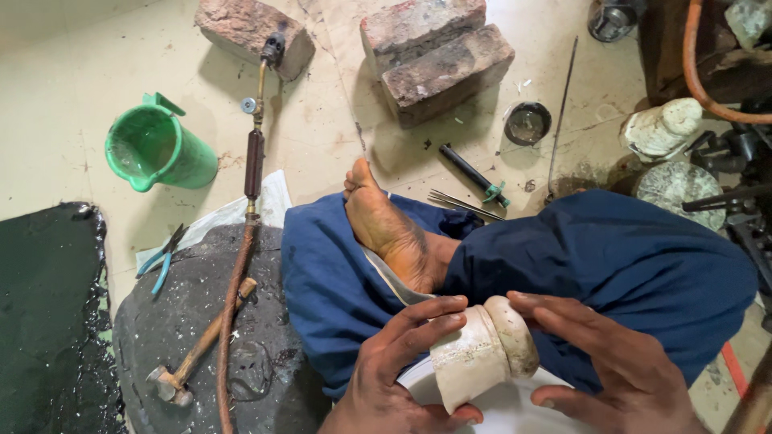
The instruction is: The person sits on the floor and repeatedly rubs the rim and outer surface of a small white ceramic cup with their fingers. They rotate the cup in their hands to access different areas and briefly place it on a brick before continuing to smooth it.
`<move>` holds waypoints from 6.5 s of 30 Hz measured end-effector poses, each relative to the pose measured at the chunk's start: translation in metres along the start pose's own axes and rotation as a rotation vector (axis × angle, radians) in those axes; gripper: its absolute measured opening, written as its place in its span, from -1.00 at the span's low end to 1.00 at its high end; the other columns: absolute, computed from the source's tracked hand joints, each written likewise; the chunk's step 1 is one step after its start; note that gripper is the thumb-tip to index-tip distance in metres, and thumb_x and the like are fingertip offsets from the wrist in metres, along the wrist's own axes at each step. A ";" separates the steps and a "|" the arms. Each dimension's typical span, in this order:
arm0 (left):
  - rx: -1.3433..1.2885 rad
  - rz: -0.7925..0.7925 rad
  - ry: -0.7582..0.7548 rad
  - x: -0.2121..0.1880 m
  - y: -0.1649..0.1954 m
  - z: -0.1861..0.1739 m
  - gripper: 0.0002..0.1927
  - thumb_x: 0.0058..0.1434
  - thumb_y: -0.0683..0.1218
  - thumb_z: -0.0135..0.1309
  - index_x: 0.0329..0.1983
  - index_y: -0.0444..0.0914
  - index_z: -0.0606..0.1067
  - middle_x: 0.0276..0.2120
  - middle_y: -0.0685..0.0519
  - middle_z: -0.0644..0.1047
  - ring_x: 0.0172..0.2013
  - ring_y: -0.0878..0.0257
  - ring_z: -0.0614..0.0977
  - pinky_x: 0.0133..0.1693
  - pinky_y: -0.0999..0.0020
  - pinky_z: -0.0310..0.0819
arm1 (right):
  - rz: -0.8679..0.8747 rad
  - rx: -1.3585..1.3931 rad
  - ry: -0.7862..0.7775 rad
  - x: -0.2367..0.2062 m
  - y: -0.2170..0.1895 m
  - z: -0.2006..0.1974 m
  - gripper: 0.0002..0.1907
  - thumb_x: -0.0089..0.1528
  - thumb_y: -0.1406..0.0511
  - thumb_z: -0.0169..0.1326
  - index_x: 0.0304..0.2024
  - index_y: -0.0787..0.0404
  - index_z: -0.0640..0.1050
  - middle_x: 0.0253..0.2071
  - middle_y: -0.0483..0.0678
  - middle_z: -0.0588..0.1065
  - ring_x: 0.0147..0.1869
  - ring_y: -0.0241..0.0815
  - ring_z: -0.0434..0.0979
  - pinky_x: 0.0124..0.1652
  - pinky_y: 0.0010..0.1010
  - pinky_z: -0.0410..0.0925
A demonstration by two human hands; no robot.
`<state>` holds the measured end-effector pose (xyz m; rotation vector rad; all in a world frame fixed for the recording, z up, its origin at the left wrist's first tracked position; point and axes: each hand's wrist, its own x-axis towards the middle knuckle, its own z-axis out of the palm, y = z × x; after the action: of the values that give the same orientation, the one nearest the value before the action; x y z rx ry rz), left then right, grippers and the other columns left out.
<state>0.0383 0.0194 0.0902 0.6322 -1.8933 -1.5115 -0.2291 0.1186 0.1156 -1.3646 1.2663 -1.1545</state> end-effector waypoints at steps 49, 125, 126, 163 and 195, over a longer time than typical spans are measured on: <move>-0.731 -0.130 0.366 0.016 -0.043 0.048 -0.12 -0.07 -0.16 0.59 0.06 -0.27 0.13 0.47 -0.44 0.12 0.45 -0.19 0.36 0.25 -0.09 0.48 | 0.394 0.617 0.063 0.046 0.044 0.018 -0.23 0.35 0.48 0.04 0.57 0.25 0.07 0.35 0.33 0.35 0.46 0.11 0.40 0.27 -0.07 0.35; 0.242 -0.024 0.605 0.266 -0.190 -0.046 -0.06 0.09 -0.27 0.15 0.53 -0.21 0.04 0.29 -0.16 0.41 0.44 -0.25 0.25 0.43 -0.05 0.12 | 0.340 -1.244 -0.509 0.449 0.096 -0.078 0.48 -0.09 0.20 0.52 0.57 -0.06 -0.26 0.42 0.02 0.27 0.28 0.17 0.46 0.29 0.00 0.30; 0.246 -0.015 0.612 0.266 -0.190 -0.046 -0.06 0.09 -0.27 0.15 0.53 -0.21 0.03 0.29 -0.16 0.42 0.44 -0.24 0.26 0.44 -0.06 0.12 | 0.314 -1.234 -0.515 0.449 0.097 -0.078 0.49 -0.11 0.19 0.53 0.57 -0.04 -0.26 0.41 0.03 0.27 0.30 0.18 0.43 0.31 0.00 0.28; 0.443 0.054 0.472 0.317 -0.233 -0.096 0.07 -0.06 0.01 0.47 0.49 -0.10 0.16 0.33 -0.21 0.40 0.36 -0.18 0.36 0.41 -0.04 0.19 | 0.106 -1.051 0.219 0.322 0.119 -0.078 0.13 0.02 0.26 0.44 0.52 0.14 0.09 0.49 0.20 0.21 0.50 0.07 0.32 0.28 -0.25 0.33; 0.484 0.272 0.358 0.345 -0.274 -0.091 0.04 -0.03 -0.04 0.49 0.49 -0.09 0.18 0.30 -0.08 0.46 0.25 0.07 0.56 0.49 -0.09 0.04 | -0.003 -1.386 -0.078 0.380 0.146 -0.110 0.05 -0.11 0.08 0.49 0.40 0.09 0.39 0.40 -0.02 0.39 0.28 -0.11 0.50 0.14 -0.27 0.45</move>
<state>-0.1369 -0.3472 -0.1032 0.7594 -1.9660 -0.7139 -0.3464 -0.2716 0.0057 -2.2884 2.1052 -0.0389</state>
